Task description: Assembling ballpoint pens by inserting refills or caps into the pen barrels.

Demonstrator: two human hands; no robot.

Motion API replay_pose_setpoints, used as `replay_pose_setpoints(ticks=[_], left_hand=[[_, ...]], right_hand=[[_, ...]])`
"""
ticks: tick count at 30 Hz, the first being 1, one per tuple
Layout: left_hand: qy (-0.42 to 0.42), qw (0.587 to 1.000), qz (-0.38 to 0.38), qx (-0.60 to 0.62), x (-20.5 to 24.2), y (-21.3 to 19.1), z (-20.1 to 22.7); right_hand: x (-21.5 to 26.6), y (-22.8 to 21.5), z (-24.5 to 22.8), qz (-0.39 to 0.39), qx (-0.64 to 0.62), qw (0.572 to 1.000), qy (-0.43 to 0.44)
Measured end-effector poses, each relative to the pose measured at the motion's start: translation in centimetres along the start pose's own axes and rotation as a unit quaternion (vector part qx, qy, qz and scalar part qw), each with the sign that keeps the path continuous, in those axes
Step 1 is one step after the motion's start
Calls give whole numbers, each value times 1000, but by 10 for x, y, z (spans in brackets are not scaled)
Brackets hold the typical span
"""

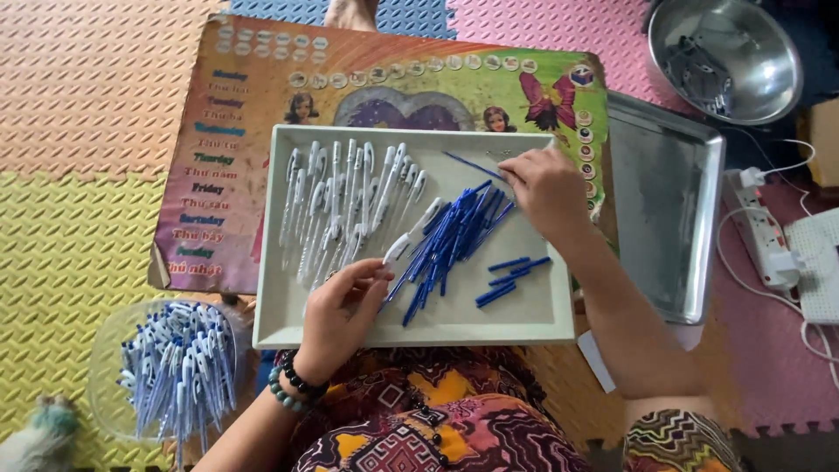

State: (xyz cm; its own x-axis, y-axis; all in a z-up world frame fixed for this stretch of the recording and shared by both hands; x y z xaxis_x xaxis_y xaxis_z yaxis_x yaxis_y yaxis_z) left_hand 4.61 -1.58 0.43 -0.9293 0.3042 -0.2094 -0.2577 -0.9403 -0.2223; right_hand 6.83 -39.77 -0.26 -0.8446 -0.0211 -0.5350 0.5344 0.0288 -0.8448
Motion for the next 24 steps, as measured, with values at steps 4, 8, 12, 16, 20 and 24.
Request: replay_pose_setpoints(ticks=[4, 8, 12, 16, 20, 24], left_hand=[[3, 1000, 8, -6, 0, 0, 1], [46, 999, 27, -8, -4, 0, 2], [100, 993, 32, -52, -6, 2, 11], [104, 992, 41, -53, -7, 1, 10], [102, 993, 19, -53, -3, 0, 10], [115, 992, 15, -49, -5, 1, 8]], right_hand=[[5, 21, 4, -29, 31, 999, 0], [6, 33, 8, -50, 48, 997, -11], [7, 38, 6, -50, 51, 996, -45], [0, 11, -2, -33, 38, 997, -55], [11, -53, -41, 57, -171, 982, -58], [29, -63, -50, 64, -215, 972, -63]])
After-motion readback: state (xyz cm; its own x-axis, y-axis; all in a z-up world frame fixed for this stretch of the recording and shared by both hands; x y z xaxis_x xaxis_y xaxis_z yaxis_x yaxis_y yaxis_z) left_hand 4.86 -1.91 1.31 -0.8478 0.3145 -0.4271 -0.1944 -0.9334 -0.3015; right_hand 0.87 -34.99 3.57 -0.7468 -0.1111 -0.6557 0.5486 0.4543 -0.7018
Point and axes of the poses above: each hand's wrist, its own x-axis away from the middle knuckle, its own y-axis out of the palm, z = x × y, the point moved 5 cm from there along -x, towards the middle knuckle, and after that the axes turned 5 degrees about z, right-handed, at the moved point
